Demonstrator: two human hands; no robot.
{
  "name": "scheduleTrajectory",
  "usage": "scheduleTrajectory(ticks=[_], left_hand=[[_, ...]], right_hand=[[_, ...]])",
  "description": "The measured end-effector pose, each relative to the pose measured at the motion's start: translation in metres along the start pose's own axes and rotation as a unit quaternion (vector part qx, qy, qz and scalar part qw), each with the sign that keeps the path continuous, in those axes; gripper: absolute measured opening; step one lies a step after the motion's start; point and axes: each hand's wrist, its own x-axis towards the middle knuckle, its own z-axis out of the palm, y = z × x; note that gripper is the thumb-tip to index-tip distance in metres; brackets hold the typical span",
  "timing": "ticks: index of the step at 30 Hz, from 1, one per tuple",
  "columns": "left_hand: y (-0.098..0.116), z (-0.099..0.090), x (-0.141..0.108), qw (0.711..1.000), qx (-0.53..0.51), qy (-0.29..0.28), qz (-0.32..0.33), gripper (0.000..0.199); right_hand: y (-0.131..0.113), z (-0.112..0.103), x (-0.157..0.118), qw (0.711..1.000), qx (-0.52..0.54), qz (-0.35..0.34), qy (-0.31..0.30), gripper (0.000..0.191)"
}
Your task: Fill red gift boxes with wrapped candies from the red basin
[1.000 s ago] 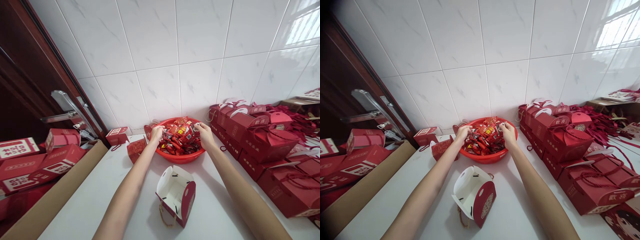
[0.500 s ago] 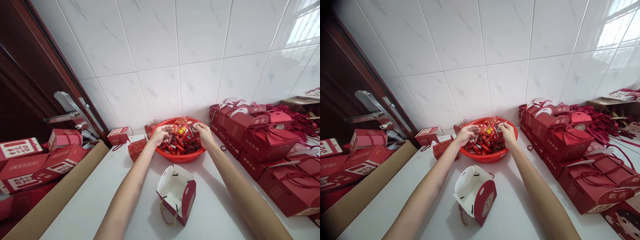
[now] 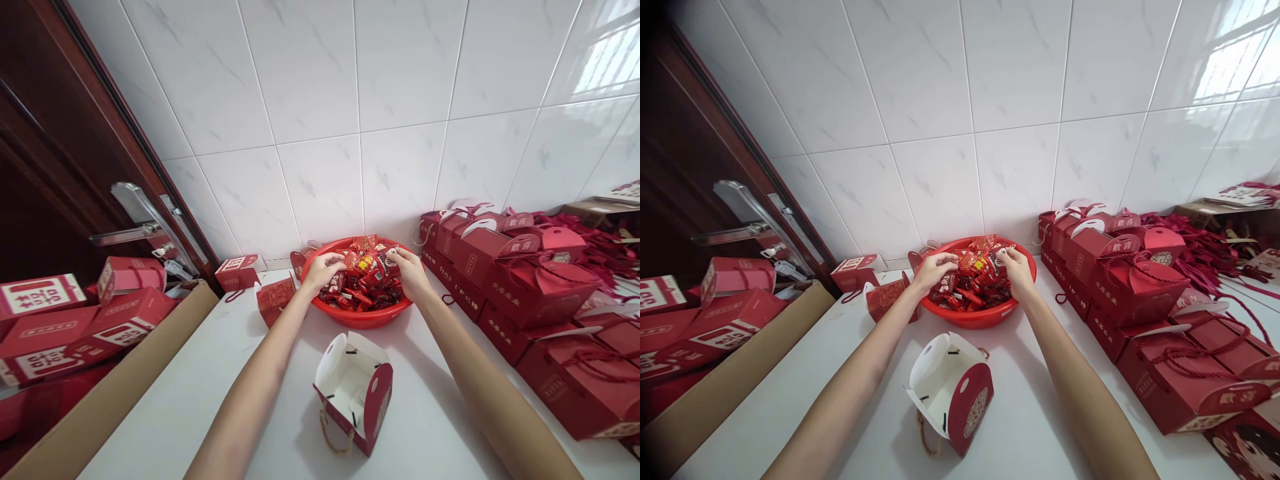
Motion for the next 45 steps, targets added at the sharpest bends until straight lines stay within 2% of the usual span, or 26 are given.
scheduleTrajectory(ticks=[4,6,11,14,16,19,20,22,28,32,35,40,42,45], left_hand=[[-0.001,-0.006,-0.007,0.987,0.124,-0.092,-0.047,0.037],[-0.001,-0.008,-0.010,0.982,0.155,-0.101,-0.034,0.043],[0.003,-0.009,-0.015,0.976,0.186,0.011,0.115,0.036],[0.009,-0.011,-0.024,0.965,0.191,0.022,0.181,0.027],[0.013,-0.011,-0.030,0.960,0.200,-0.038,0.193,0.028],[0.017,-0.006,-0.034,0.943,0.227,-0.183,0.163,0.036],[0.017,-0.004,-0.034,0.935,0.237,-0.214,0.154,0.038],[0.015,0.002,-0.032,0.928,0.254,-0.231,0.148,0.038],[0.005,0.007,-0.025,0.944,0.231,-0.183,0.147,0.019],[0.001,0.003,-0.024,0.958,0.196,-0.149,0.146,0.017],[-0.002,0.001,-0.020,0.974,0.168,-0.088,0.126,0.018],[-0.003,0.003,-0.007,0.992,0.073,0.057,0.090,0.021],[-0.004,0.003,-0.003,0.991,0.061,0.088,0.076,0.022],[-0.006,0.003,0.000,0.992,0.060,0.092,0.065,0.020]], right_hand=[[0.002,0.000,0.001,1.000,-0.018,-0.015,0.004,0.037],[0.002,0.000,0.001,1.000,-0.023,-0.016,0.007,0.037],[0.000,0.000,0.001,1.000,-0.016,0.000,-0.001,0.036],[-0.001,0.000,0.000,1.000,-0.009,0.006,-0.008,0.034],[-0.001,0.000,0.000,1.000,-0.008,0.004,-0.009,0.034],[0.001,0.000,0.001,1.000,-0.014,-0.005,-0.002,0.036],[0.002,0.000,0.001,1.000,-0.016,-0.008,0.000,0.036],[0.002,0.000,0.001,1.000,-0.019,-0.013,0.003,0.037],[-0.001,0.002,-0.001,1.000,0.005,-0.003,-0.008,0.035],[-0.001,0.002,-0.001,1.000,0.003,0.002,-0.007,0.033],[0.000,0.002,0.000,1.000,0.016,0.005,-0.005,0.031],[0.002,0.001,0.001,1.000,0.004,-0.002,-0.003,0.034],[0.002,0.001,0.001,1.000,-0.011,-0.010,-0.003,0.035],[0.003,0.000,0.001,1.000,-0.018,-0.014,-0.001,0.036]])
